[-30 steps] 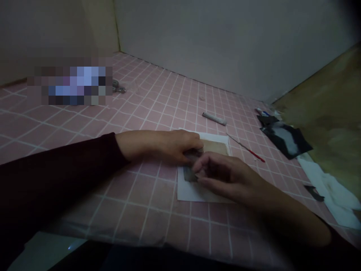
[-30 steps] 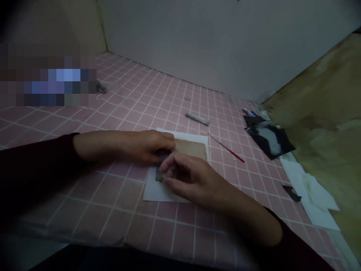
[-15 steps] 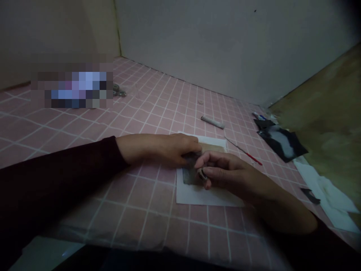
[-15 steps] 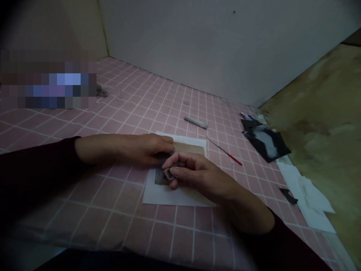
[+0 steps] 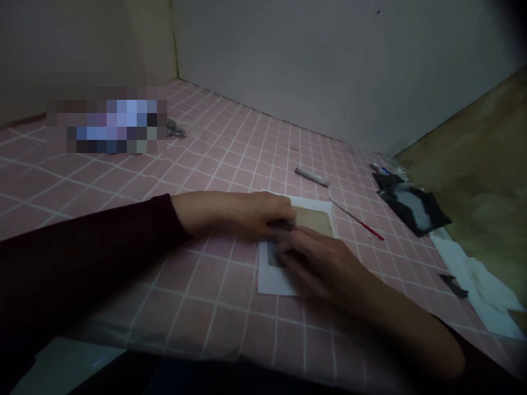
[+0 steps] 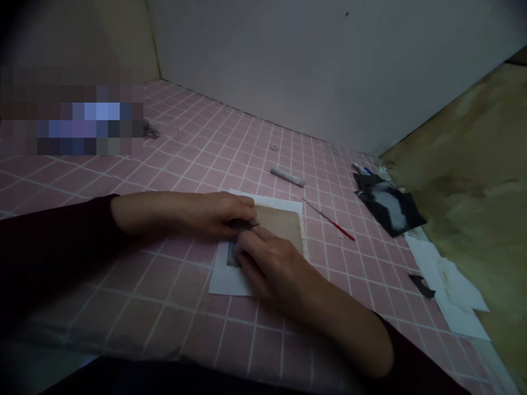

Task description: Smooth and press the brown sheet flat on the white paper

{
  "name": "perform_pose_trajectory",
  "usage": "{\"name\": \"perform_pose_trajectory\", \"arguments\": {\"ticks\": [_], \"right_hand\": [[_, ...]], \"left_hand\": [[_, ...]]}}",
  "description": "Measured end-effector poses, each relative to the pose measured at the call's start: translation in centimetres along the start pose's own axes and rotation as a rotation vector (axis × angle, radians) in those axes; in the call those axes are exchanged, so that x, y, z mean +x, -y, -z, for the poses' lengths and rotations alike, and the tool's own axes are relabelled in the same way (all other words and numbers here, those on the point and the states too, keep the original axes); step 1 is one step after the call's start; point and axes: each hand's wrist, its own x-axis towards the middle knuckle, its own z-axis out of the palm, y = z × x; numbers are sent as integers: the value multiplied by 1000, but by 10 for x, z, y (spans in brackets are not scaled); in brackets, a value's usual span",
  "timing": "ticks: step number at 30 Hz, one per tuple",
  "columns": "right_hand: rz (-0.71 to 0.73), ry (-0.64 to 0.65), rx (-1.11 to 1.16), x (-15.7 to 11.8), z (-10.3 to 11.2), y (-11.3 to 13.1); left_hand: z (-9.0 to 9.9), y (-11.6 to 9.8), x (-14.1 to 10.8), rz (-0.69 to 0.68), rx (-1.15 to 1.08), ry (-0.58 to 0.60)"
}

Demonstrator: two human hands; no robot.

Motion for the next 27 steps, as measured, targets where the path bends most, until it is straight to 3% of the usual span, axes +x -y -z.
{"name": "perform_pose_trajectory", "arguments": {"ticks": [3,8,13,18,23,27], "right_hand": [[20,30,-91,0,-5,4],[60,-58,-91,9,-12,10],[31,-10,-114,7,-10,9],[30,-121,-140,11,-18,8],[26,-12,-130,8,-14,12],[17,-43,-170,3,-5,3]], "left_hand": [[0,1,1,-8,3,-2],[0,5,2,6,21,19],[1,2,0,-14,12,16],[0,4,3,-5,18,4],[0,4,2,-24,8,29],[1,2,0,9,6,17]]}}
